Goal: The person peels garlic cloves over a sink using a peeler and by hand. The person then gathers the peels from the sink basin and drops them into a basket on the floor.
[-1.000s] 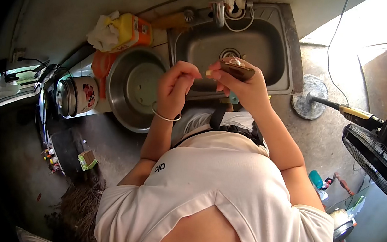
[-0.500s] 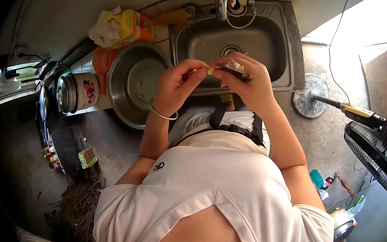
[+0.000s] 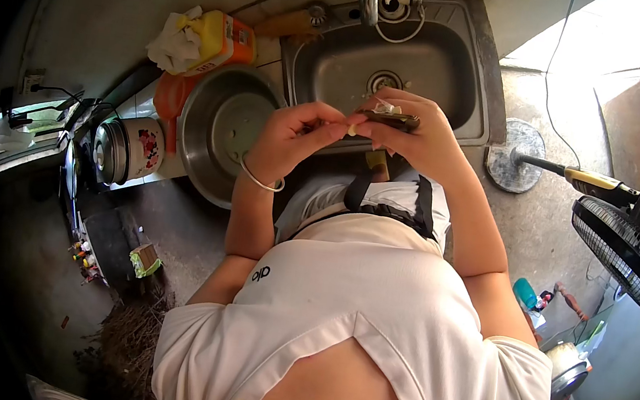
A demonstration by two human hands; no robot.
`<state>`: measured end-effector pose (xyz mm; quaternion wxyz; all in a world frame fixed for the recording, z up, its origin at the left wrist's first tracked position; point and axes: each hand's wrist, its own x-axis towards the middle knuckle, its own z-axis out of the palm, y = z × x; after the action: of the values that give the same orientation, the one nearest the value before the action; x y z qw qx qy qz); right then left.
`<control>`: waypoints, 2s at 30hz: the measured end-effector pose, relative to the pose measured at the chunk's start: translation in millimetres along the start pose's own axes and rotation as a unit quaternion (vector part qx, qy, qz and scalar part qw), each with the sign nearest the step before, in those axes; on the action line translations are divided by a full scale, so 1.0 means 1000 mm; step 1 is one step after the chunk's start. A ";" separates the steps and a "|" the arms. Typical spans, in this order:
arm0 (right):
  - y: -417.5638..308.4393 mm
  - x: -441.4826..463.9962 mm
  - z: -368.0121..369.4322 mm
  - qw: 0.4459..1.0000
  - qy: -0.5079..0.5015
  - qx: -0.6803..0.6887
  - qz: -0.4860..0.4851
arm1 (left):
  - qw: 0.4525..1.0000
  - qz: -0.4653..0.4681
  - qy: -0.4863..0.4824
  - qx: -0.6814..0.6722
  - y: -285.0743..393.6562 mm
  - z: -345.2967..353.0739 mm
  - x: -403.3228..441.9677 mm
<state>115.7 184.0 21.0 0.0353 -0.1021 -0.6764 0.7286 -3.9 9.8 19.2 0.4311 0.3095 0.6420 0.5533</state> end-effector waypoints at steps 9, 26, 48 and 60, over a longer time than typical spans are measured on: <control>0.000 -0.002 0.000 1.000 0.002 -0.001 0.009 | 1.000 0.012 0.012 0.019 -0.002 0.007 -0.001; 0.023 -0.005 0.004 0.977 0.075 -0.036 -0.198 | 0.992 0.034 0.021 -0.116 0.001 0.017 0.004; 0.017 -0.011 0.006 0.922 0.164 -0.206 -0.283 | 0.908 0.221 0.208 0.290 0.012 0.048 0.005; 0.010 -0.013 0.009 0.891 0.185 -0.251 -0.330 | 0.920 0.219 0.216 0.244 0.011 0.050 0.004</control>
<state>127.6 171.5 12.6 0.3713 -0.0118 -0.8125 0.4492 38.0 37.5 27.8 0.0613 0.4111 0.7506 0.5137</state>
